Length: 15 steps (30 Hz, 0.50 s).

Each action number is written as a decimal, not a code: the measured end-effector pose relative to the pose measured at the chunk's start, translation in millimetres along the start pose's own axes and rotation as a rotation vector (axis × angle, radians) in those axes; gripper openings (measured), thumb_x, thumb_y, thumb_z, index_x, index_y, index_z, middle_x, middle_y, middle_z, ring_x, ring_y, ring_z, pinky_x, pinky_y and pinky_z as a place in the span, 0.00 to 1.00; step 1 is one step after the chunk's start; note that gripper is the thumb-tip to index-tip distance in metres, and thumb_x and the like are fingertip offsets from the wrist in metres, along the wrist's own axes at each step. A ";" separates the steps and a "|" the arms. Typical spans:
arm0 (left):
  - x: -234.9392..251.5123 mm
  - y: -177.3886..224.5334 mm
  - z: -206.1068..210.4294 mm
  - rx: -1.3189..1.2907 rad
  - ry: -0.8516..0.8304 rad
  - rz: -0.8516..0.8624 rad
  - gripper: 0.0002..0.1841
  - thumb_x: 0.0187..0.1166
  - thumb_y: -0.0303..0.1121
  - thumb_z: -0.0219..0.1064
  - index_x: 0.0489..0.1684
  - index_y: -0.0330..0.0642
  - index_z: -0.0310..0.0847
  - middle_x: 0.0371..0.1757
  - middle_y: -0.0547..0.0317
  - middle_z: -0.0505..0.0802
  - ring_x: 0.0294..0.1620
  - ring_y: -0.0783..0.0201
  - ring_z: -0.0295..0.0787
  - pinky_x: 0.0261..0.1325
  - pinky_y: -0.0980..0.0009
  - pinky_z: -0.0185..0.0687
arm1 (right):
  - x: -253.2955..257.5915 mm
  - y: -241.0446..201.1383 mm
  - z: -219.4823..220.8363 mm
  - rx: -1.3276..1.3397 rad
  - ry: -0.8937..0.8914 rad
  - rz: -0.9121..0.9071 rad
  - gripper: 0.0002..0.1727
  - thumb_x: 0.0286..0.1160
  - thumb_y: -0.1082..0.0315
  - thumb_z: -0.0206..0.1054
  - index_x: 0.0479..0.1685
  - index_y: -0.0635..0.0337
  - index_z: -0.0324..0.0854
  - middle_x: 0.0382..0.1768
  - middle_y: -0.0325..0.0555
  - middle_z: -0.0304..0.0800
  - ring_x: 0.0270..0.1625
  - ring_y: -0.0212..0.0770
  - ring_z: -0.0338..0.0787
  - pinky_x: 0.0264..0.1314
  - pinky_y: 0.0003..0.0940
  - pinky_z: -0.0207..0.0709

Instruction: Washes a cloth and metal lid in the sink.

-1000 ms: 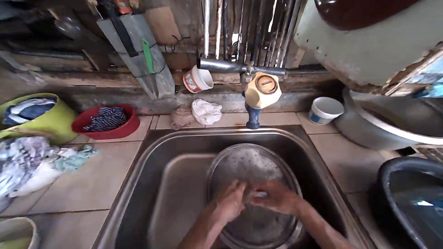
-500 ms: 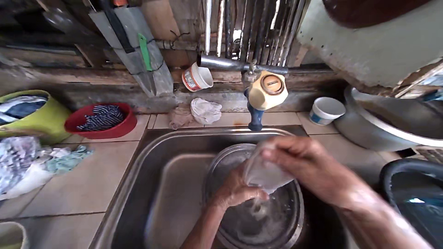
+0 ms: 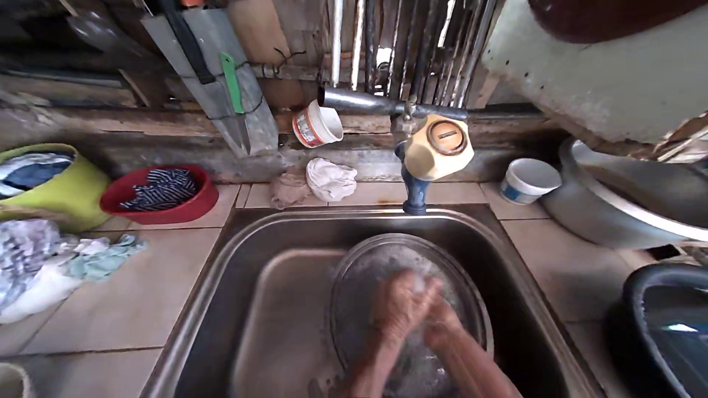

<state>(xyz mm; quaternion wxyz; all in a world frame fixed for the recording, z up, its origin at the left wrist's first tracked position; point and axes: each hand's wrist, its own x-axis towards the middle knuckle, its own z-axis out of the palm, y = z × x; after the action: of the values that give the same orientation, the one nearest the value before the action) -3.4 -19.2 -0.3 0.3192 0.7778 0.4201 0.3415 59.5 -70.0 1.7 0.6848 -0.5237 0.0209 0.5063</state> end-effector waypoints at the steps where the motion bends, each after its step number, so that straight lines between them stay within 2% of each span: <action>1: 6.5 -7.0 -2.9 0.027 0.019 -0.089 0.24 0.73 0.52 0.73 0.34 0.35 0.93 0.32 0.46 0.95 0.37 0.49 0.96 0.46 0.47 0.89 | 1.7 -5.9 6.4 -0.062 -0.025 0.022 0.27 0.96 0.49 0.40 0.56 0.61 0.78 0.33 0.44 0.89 0.35 0.37 0.91 0.39 0.37 0.87; 2: 6.9 -8.7 -3.3 0.028 0.048 -0.115 0.22 0.75 0.50 0.72 0.35 0.33 0.93 0.32 0.45 0.96 0.37 0.48 0.96 0.46 0.47 0.89 | 2.3 -10.5 11.8 -0.124 -0.043 0.019 0.30 0.95 0.47 0.40 0.61 0.63 0.78 0.37 0.48 0.91 0.39 0.39 0.92 0.43 0.39 0.88; 3: 0.6 -4.0 -1.2 0.000 0.076 -0.078 0.22 0.74 0.50 0.71 0.32 0.35 0.92 0.29 0.49 0.94 0.33 0.52 0.94 0.41 0.51 0.89 | 1.3 -16.0 17.6 -0.187 -0.028 -0.001 0.28 0.96 0.49 0.40 0.61 0.64 0.78 0.40 0.49 0.91 0.41 0.38 0.92 0.45 0.36 0.88; 5: -19.6 12.5 4.6 -0.135 0.057 0.073 0.21 0.71 0.47 0.73 0.35 0.33 0.93 0.29 0.51 0.95 0.31 0.59 0.94 0.37 0.58 0.91 | -7.3 -39.0 30.3 -0.372 0.054 -0.023 0.22 0.96 0.62 0.42 0.64 0.68 0.78 0.47 0.50 0.89 0.46 0.32 0.87 0.54 0.27 0.81; 6: -23.7 11.9 7.1 -0.166 0.046 0.118 0.19 0.70 0.47 0.73 0.32 0.34 0.91 0.28 0.53 0.94 0.30 0.61 0.94 0.36 0.62 0.91 | -6.7 -42.4 30.2 -0.431 0.065 -0.039 0.19 0.96 0.63 0.43 0.58 0.67 0.78 0.41 0.47 0.87 0.40 0.29 0.85 0.49 0.23 0.79; 7: -20.0 5.4 1.9 -0.184 -0.015 0.062 0.19 0.73 0.45 0.72 0.32 0.34 0.91 0.28 0.52 0.93 0.31 0.61 0.93 0.37 0.60 0.90 | 1.7 -35.7 12.9 -0.462 -0.052 -0.099 0.20 0.96 0.61 0.43 0.59 0.67 0.78 0.38 0.44 0.87 0.38 0.28 0.85 0.45 0.23 0.81; 8: -8.4 -6.6 -9.1 -0.179 -0.090 -0.045 0.18 0.77 0.44 0.70 0.35 0.35 0.90 0.32 0.50 0.93 0.36 0.59 0.92 0.43 0.58 0.89 | 8.6 -31.0 -3.3 -0.511 -0.177 -0.147 0.22 0.95 0.57 0.45 0.55 0.65 0.79 0.34 0.40 0.88 0.34 0.27 0.87 0.40 0.25 0.84; 9: 5.8 -22.1 -24.6 -0.109 -0.197 -0.153 0.19 0.82 0.46 0.65 0.44 0.36 0.91 0.44 0.48 0.94 0.49 0.56 0.92 0.58 0.55 0.87 | 12.4 -31.4 -16.4 -0.636 -0.297 -0.183 0.21 0.91 0.55 0.49 0.50 0.63 0.80 0.30 0.36 0.86 0.32 0.27 0.86 0.37 0.27 0.83; 10: 17.2 -38.9 -37.7 -0.007 -0.294 -0.205 0.21 0.85 0.46 0.62 0.53 0.36 0.90 0.57 0.45 0.92 0.63 0.52 0.89 0.71 0.51 0.81 | 12.7 -34.4 -25.0 -0.822 -0.381 -0.207 0.18 0.88 0.54 0.54 0.46 0.60 0.81 0.28 0.34 0.83 0.30 0.27 0.83 0.36 0.28 0.80; 11: 22.2 -53.6 -47.0 0.087 -0.395 -0.209 0.21 0.85 0.46 0.60 0.56 0.38 0.90 0.65 0.45 0.88 0.71 0.50 0.83 0.77 0.50 0.75 | 11.8 -37.5 -31.7 -1.034 -0.444 -0.207 0.17 0.87 0.54 0.59 0.48 0.60 0.83 0.33 0.40 0.85 0.34 0.33 0.85 0.42 0.33 0.82; 12: 20.4 -62.2 -53.2 0.149 -0.504 -0.190 0.20 0.85 0.45 0.60 0.57 0.40 0.89 0.70 0.46 0.86 0.75 0.48 0.79 0.80 0.50 0.71 | 11.5 -38.0 -36.5 -1.238 -0.495 -0.182 0.18 0.86 0.55 0.62 0.57 0.61 0.85 0.45 0.48 0.91 0.46 0.40 0.91 0.56 0.42 0.84; 13: 13.7 -66.4 -55.0 0.194 -0.610 -0.153 0.18 0.85 0.45 0.61 0.56 0.42 0.90 0.71 0.47 0.85 0.75 0.49 0.79 0.80 0.52 0.71 | 14.1 -33.4 -40.1 -1.413 -0.543 -0.143 0.19 0.85 0.57 0.64 0.64 0.61 0.85 0.58 0.53 0.91 0.61 0.47 0.90 0.70 0.48 0.80; 15: -1.4 -70.8 -48.7 0.218 -0.796 -0.103 0.15 0.83 0.40 0.65 0.58 0.42 0.89 0.72 0.47 0.84 0.76 0.49 0.78 0.80 0.55 0.71 | 27.4 -11.6 -48.8 -1.630 -0.592 -0.108 0.18 0.83 0.64 0.65 0.66 0.62 0.85 0.64 0.60 0.88 0.69 0.56 0.86 0.77 0.56 0.74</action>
<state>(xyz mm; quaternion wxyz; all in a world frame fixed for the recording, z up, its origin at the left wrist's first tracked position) -73.7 21.2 -28.8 0.3893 0.8564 0.3357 -0.0488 105.5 -86.9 -27.6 0.0964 -0.6979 -0.5522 0.4458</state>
